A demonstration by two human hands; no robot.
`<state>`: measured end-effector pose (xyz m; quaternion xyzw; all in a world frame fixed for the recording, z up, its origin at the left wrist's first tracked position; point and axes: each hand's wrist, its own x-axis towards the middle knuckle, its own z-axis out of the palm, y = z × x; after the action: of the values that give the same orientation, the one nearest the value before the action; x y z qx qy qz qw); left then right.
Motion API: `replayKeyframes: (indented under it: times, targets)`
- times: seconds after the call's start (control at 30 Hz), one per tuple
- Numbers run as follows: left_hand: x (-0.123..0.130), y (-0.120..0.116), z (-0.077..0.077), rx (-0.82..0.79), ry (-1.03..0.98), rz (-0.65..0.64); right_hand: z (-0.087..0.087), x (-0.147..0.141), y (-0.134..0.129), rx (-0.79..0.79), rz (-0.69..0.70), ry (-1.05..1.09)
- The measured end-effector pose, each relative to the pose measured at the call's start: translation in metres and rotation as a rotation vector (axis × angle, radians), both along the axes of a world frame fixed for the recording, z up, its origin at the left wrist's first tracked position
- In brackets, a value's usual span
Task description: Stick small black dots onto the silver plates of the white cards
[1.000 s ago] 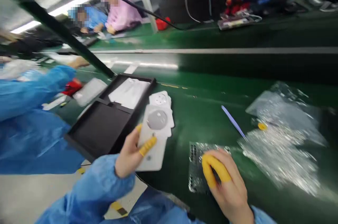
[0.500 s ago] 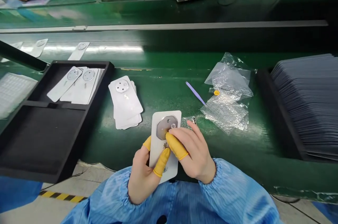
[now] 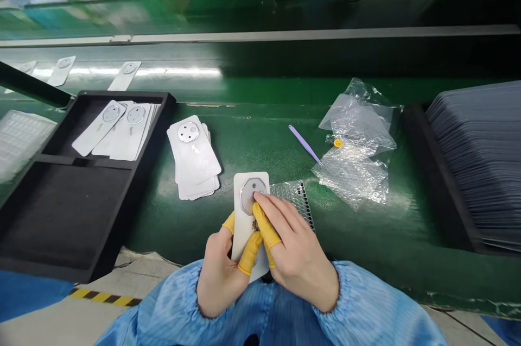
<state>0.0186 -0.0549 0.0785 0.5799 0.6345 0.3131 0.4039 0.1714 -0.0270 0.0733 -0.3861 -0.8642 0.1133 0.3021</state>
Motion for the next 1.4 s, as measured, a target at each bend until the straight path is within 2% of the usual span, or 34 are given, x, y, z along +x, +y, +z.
replayKeyframes:
  times: [0.1, 0.17, 0.23, 0.3, 0.37, 0.43, 0.53, 0.63, 0.73, 0.83, 0.93, 1.03, 1.4]
  targets:
    - [0.001, 0.006, 0.003, -0.018, -0.161, 0.012, -0.008, 0.002, 0.003, -0.077, 0.042, 0.131]
    - [-0.007, 0.015, 0.004, 0.045, -0.296, 0.072, -0.015, 0.006, 0.003, -0.044, -0.03, 0.175]
    - [-0.025, 0.025, 0.002, 0.194, -0.273, 0.169, -0.024, 0.012, 0.001, -0.032, -0.126, 0.116]
    - [-0.048, 0.033, -0.005, 0.268, -0.135, 0.229, -0.035, 0.019, -0.001, -0.085, -0.141, -0.01]
    - [-0.069, 0.036, -0.013, 0.17, -0.034, 0.209, -0.047, 0.026, -0.003, -0.117, -0.074, -0.076]
    - [-0.077, 0.035, -0.019, 0.024, 0.001, 0.166, -0.055, 0.03, -0.003, -0.113, -0.038, -0.042]
    - [-0.062, 0.03, -0.022, -0.087, -0.032, 0.099, -0.057, 0.033, -0.002, -0.101, -0.074, 0.042]
    - [-0.036, 0.028, -0.02, -0.162, -0.162, 0.043, -0.048, 0.031, -0.001, -0.07, -0.088, 0.07]
    - [-0.021, 0.028, -0.019, -0.189, -0.294, 0.027, -0.037, 0.028, 0.001, -0.065, -0.06, 0.069]
    - [-0.017, 0.027, -0.02, -0.109, -0.283, 0.022, -0.029, 0.023, 0.006, -0.117, -0.033, 0.16]
    - [-0.016, 0.025, -0.021, 0.051, -0.199, -0.048, -0.024, 0.016, 0.011, -0.143, -0.022, 0.292]
    - [-0.013, 0.023, -0.023, 0.169, -0.152, -0.106, -0.024, 0.01, 0.015, -0.134, 0.019, 0.303]
    - [-0.008, 0.023, -0.026, 0.213, -0.096, -0.155, -0.029, 0.013, 0.014, -0.149, 0.035, 0.269]
